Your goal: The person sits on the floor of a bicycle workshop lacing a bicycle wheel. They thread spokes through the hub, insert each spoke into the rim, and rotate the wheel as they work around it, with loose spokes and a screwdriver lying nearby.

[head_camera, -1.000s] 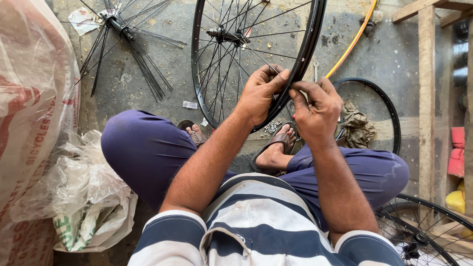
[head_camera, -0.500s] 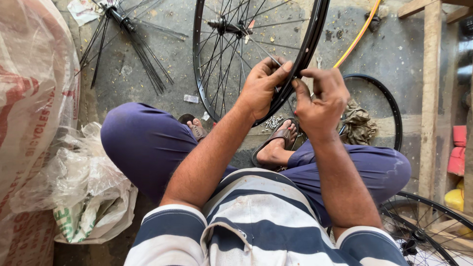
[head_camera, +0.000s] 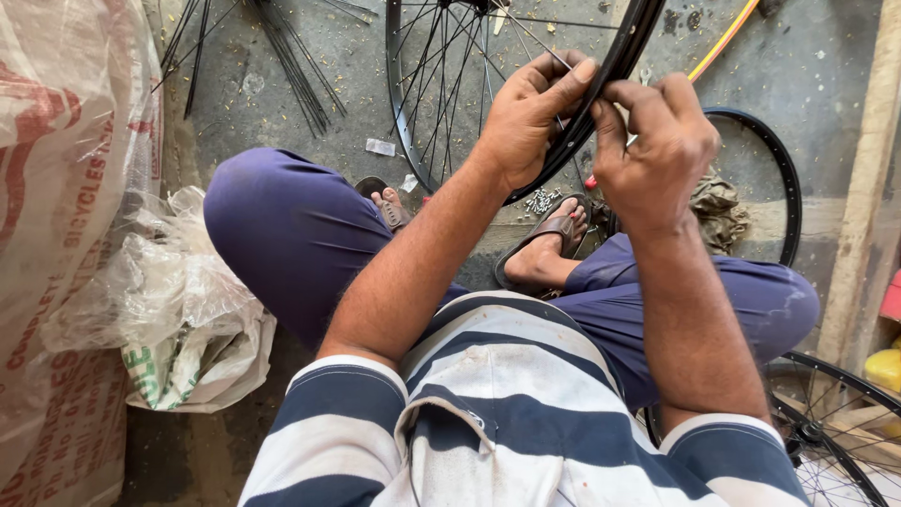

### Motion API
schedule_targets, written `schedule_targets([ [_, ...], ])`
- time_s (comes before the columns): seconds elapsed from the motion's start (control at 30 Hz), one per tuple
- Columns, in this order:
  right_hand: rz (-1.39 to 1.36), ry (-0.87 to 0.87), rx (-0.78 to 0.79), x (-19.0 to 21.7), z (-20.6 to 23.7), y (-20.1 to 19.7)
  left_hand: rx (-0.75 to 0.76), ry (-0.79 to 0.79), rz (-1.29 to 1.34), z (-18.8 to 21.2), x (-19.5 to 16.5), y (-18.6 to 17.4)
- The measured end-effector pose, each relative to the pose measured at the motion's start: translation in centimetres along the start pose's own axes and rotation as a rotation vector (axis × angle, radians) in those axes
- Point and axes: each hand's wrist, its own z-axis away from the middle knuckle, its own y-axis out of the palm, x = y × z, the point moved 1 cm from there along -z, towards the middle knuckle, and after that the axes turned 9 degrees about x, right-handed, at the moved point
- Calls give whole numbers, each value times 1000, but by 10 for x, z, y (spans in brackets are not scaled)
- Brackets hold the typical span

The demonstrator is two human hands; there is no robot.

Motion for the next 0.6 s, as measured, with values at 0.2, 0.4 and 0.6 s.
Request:
schedule_targets([
  [0.2, -80, 48, 40, -2, -4, -5, 39, -15, 49, 2, -5, -2],
  [0.4, -19, 6, 26, 0, -11, -9, 57, 49, -14, -3, -1, -6],
  [0.6, 154, -60, 26, -1, -9, -9, -3, 60, -43, -4, 1, 0],
])
